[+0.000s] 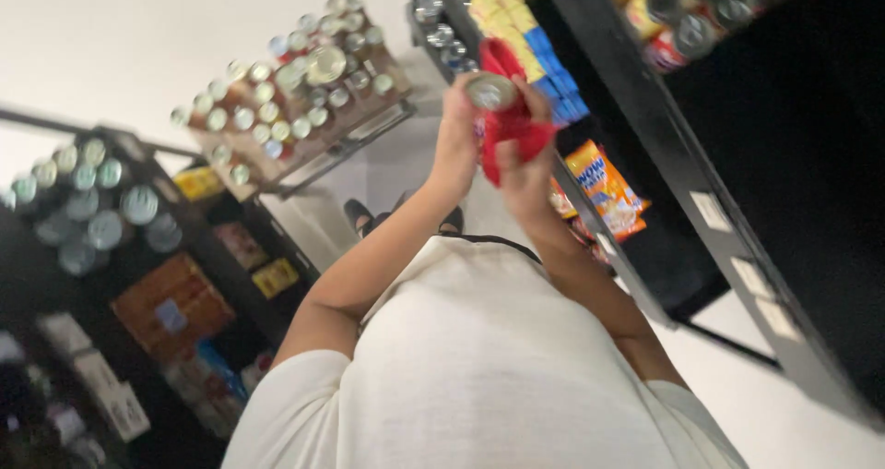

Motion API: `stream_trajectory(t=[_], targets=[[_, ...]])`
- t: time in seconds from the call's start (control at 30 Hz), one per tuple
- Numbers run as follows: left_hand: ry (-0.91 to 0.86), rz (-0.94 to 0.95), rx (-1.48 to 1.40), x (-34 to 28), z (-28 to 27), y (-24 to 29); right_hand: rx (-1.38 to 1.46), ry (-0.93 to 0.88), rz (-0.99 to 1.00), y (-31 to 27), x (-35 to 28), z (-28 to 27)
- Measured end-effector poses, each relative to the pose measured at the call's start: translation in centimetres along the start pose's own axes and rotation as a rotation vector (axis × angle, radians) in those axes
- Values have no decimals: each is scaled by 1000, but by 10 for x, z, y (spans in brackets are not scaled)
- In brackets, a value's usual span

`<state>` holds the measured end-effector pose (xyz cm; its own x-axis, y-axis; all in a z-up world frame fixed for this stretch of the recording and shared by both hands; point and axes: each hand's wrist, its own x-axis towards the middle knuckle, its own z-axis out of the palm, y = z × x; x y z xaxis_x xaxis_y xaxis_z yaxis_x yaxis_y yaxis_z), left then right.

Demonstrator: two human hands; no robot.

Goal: Wiping canned goods with a cloth and organizing them on grocery store shelves.

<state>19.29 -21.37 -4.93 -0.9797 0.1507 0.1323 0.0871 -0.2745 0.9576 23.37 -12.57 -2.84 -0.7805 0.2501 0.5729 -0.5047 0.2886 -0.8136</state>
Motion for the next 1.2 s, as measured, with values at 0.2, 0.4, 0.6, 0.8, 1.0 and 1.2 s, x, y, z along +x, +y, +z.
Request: stream_trajectory(t=[0.2,0.4,0.6,0.8,1.0,1.2], targets=[[-145,378,219,16,40,-4,-64,85,68,23,-6,-48],[-260,263,-151,13,72,-10,-231,397,1072,19,-6,-64],[-109,156,-172,31,72,-4,-143,32,660,32,-20,-72],[-21,52,-172,46,78,3,224,206,776,68,-1,-67],[-314,455,-46,92,78,-34,553,476,791,57,8,-80],[-543,523,-33,123,90,-58,235,556,653,33,21,-73]])
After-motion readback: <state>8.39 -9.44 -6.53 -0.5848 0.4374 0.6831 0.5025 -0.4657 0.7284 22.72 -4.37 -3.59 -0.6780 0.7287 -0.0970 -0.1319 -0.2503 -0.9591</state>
